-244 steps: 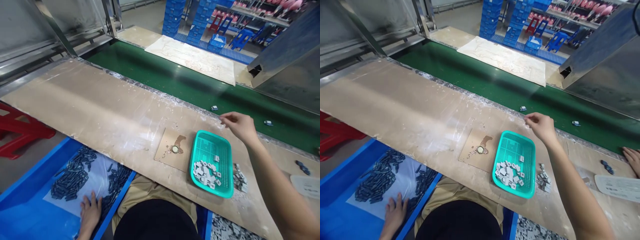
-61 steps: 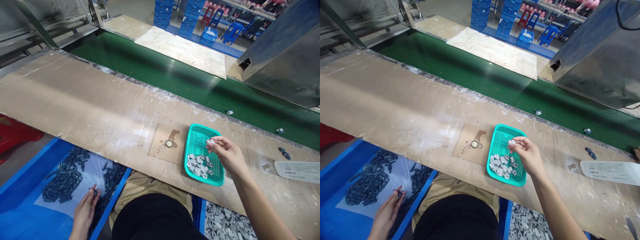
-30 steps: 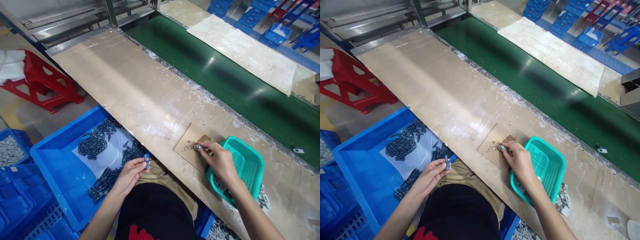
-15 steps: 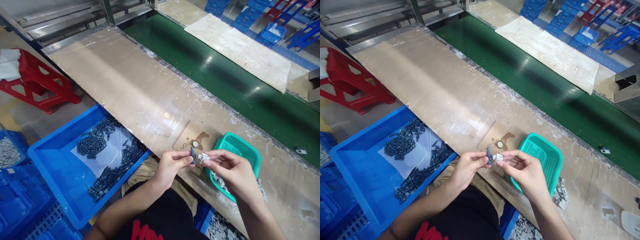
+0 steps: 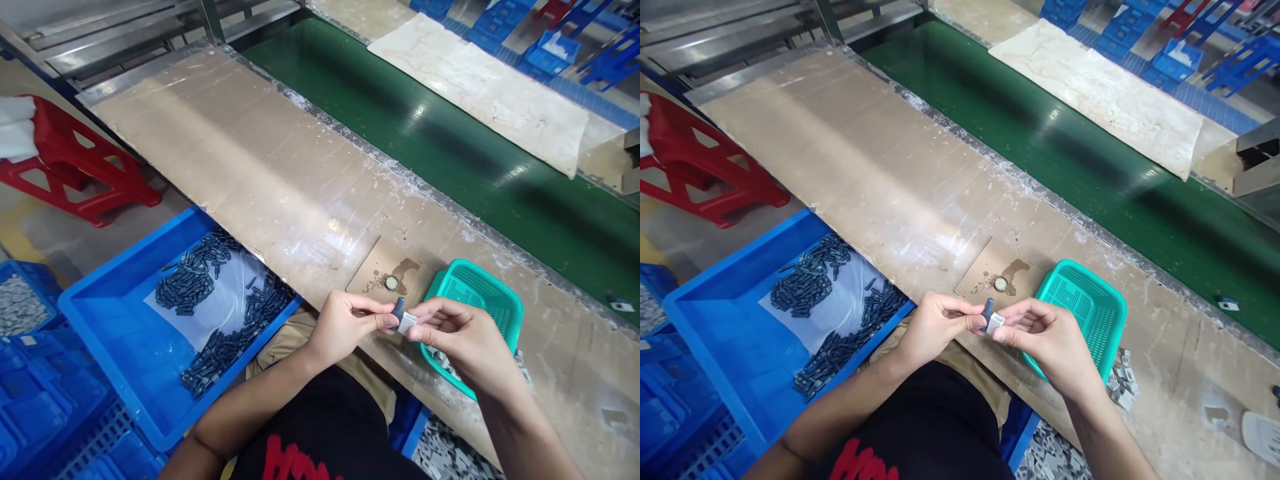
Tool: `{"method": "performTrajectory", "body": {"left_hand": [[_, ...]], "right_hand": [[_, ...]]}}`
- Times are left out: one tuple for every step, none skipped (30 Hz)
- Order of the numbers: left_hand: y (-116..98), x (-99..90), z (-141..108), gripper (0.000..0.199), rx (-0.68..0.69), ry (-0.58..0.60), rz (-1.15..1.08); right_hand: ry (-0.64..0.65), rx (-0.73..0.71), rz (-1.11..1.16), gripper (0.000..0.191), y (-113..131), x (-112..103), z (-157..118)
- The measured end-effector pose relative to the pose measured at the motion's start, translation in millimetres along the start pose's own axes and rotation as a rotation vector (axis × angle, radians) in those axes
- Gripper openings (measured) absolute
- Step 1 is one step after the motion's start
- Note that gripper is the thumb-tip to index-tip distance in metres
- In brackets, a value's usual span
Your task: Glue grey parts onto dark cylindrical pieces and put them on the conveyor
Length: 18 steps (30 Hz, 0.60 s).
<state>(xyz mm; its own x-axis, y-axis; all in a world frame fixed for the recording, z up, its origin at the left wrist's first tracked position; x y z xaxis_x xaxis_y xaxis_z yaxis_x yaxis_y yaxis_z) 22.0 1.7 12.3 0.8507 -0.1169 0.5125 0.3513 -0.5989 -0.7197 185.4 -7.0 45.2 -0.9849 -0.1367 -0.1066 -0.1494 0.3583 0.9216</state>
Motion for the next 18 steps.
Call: {"method": "performTrajectory", "body": {"left_hand": [[-1,0.1,2,0.034,-0.015,0.034,-0.014],[-1,0.2,3,0.034,-0.033,0.063,-0.030],[-2,0.3,5,0.034,-0.048,0.080,-0.047],[-2,0.4,6,0.034,-0.062,0.082,-0.062],[-3,0.7,6,0.034,-0.068,0.073,-0.076],[-4,1.5,6,0.033,-0.064,0.057,-0.090],[-5,2.7,6,0.033,-0.048,0.037,-0.103],[-6,4.2,5,0.034,-0.027,0.018,-0.119],[-7,5.9,4,0.036,-0.006,0.006,-0.133],[-8,7.1,2,0.037,0.015,-0.004,-0.142],[-10,7.1,1,0.037,0.037,-0.017,-0.135],[-12,5.0,-1,0.036,0.063,-0.037,-0.112],[-13,-0.2,-3,0.034,0.099,-0.074,-0.079],[-15,-9.1,-4,0.032,0.146,-0.133,-0.041],[-17,-22.2,-5,0.029,0.201,-0.214,-0.001],[-19,-39.3,-6,0.027,0.258,-0.315,0.038],[-20,-60.0,-7,0.025,0.308,-0.428,0.081],[-20,-83.8,-7,0.025,0.347,-0.549,0.132]], "right_hand": [[0.014,-0.013,0.028,0.027,-3,1,1],[0.026,-0.037,0.058,0.032,-5,2,2],[0.040,-0.065,0.084,0.040,-8,3,3],[0.061,-0.092,0.101,0.049,-11,5,4],[0.089,-0.115,0.113,0.055,-13,7,5],[0.118,-0.132,0.127,0.057,-16,9,6],[0.151,-0.135,0.153,0.057,-19,12,7],[0.179,-0.129,0.194,0.054,-22,14,7],[0.193,-0.121,0.252,0.051,-25,16,8],[0.190,-0.116,0.322,0.049,-27,16,9],[0.170,-0.119,0.395,0.048,-28,16,10],[0.142,-0.127,0.460,0.049,-29,15,11],[0.109,-0.142,0.514,0.050,-29,14,12],[0.079,-0.158,0.556,0.052,-29,12,13],[0.054,-0.172,0.588,0.053,-28,10,14],[0.034,-0.185,0.612,0.054,-27,9,15],[0.020,-0.198,0.631,0.053,-25,9,15],[0.008,-0.211,0.645,0.051,-23,9,15]]}}
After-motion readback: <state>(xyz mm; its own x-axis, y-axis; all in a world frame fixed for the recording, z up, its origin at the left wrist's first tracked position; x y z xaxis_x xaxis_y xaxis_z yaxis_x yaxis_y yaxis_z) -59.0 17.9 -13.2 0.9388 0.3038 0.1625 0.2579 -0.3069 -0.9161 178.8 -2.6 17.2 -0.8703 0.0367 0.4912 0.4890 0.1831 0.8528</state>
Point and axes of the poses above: each hand's wrist, its own z-axis towards the middle knuckle, its own x-axis out of the palm, y = z × x, the point moved 3 cm from there along z, towards the middle knuckle, and after that the axes turned 5 degrees about -x, right-handed, at the moved point
